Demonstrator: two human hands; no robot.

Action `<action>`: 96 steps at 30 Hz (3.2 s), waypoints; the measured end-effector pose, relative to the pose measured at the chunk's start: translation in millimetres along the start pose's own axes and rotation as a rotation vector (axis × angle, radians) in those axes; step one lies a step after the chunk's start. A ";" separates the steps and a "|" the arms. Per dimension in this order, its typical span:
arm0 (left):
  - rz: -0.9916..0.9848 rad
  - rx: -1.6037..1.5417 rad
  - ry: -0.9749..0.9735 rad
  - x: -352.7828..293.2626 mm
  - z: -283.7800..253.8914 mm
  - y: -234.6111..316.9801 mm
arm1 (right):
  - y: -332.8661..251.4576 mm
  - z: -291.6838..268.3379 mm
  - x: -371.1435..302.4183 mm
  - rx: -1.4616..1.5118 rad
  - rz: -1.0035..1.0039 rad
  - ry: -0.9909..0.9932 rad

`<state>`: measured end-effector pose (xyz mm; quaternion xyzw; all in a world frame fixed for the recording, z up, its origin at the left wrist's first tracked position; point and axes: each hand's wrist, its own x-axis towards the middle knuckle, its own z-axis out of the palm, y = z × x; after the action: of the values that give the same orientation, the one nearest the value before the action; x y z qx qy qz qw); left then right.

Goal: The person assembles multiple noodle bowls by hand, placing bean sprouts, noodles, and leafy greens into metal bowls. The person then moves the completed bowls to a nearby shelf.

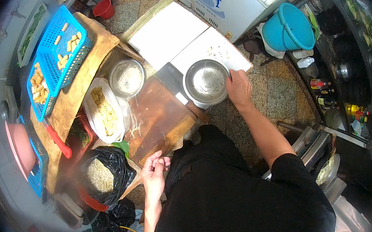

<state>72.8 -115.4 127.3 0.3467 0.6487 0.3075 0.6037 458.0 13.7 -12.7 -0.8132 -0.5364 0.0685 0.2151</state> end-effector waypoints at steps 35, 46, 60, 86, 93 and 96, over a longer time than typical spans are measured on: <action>-0.037 -0.087 0.148 -22.5 -8.9 -16.2 | -36.3 -44.7 145.0 0.099 -0.528 0.321; -0.042 -0.077 0.140 -21.7 -6.8 -14.4 | -49.1 -45.4 132.0 0.450 -0.094 0.132; -0.027 0.022 0.077 -11.8 5.0 -4.3 | -111.5 -100.5 37.3 1.758 0.275 -0.485; 0.554 0.144 0.597 20.7 -205.9 19.2 | -333.3 -102.6 -187.3 1.190 -0.111 -0.717; 0.554 0.564 0.746 -9.3 -279.0 -8.2 | -404.2 -78.6 -239.5 1.132 -0.170 -0.815; 0.458 0.280 0.751 -27.1 -305.7 -24.4 | -419.4 -65.1 -248.3 1.069 -0.122 -0.821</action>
<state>-232.9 -145.5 148.0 0.4239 0.7646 0.4467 0.1904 23.7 -88.9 193.7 -0.4712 -0.5121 0.6156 0.3698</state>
